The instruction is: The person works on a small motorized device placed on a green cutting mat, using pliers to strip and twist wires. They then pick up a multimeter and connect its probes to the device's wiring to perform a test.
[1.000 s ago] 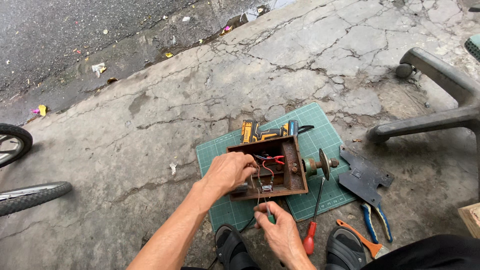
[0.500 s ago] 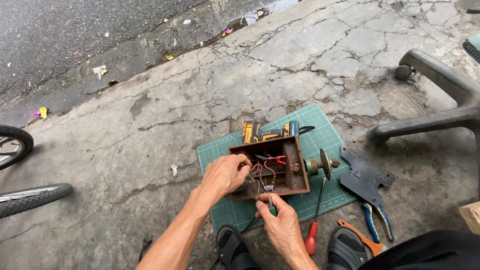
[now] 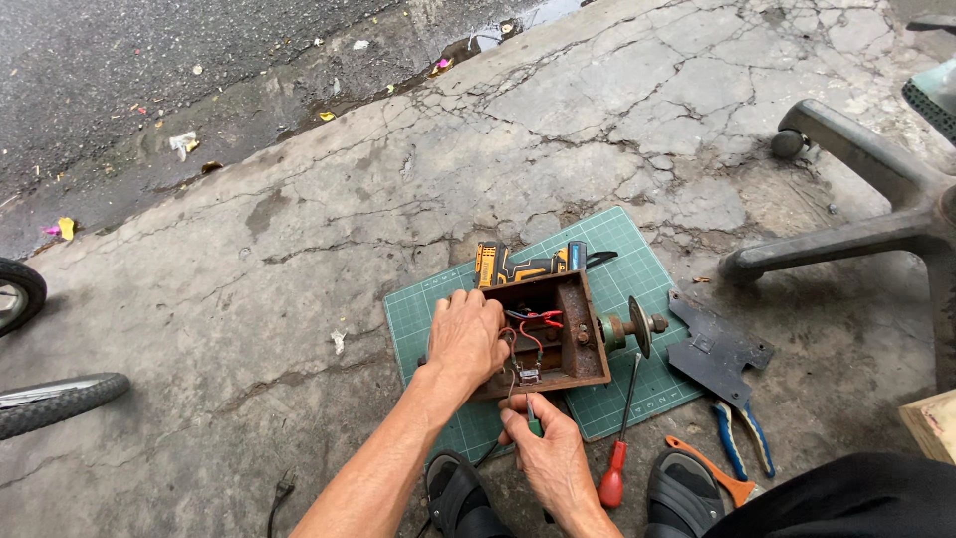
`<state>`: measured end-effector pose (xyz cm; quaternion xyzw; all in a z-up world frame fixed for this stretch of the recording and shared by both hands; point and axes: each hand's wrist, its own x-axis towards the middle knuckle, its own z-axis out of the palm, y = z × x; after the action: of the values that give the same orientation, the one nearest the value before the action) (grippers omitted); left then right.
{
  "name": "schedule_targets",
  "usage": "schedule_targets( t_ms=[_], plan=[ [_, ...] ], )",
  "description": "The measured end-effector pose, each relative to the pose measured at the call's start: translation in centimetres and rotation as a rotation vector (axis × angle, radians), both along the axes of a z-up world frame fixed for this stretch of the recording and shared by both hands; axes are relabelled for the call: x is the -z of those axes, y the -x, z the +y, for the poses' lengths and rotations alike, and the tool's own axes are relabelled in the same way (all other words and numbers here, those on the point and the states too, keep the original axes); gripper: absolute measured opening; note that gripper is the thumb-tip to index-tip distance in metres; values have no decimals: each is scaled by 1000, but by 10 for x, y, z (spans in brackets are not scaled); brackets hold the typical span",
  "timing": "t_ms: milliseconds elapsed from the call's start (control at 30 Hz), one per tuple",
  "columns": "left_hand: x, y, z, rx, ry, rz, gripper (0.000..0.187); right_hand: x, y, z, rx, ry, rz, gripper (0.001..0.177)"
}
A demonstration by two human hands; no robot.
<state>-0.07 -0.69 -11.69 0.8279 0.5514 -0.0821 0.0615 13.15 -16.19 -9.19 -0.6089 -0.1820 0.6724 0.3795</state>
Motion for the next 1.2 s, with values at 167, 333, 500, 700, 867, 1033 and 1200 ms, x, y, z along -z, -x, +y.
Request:
schedule_targets(
  t_ms=[167, 333, 500, 700, 867, 1033, 1200],
  plan=[
    [-3, -4, -1, -10, 97, -55, 32, 1, 2, 0, -25, 12, -11, 12],
    [-49, -1, -1, -114, 294, -22, 38, 5, 1, 0, -54, -12, -48, 13],
    [-86, 7, 9, -138, 468, -248, 30, -3, 1, 3, -65, 35, -24, 12],
    [-107, 2, 4, -289, 551, -383, 26, -1, 5, 0, -93, 65, 27, 14],
    [-86, -7, 14, -326, 518, -220, 36, -9, 5, 1, -123, 76, 32, 15],
    [-46, -12, 28, -187, 464, -85, 30, -2, 3, 0, -143, 68, -19, 15],
    [-24, -8, 41, -105, 460, 38, 53, 5, 4, -1, -119, 23, -12, 13]
  ],
)
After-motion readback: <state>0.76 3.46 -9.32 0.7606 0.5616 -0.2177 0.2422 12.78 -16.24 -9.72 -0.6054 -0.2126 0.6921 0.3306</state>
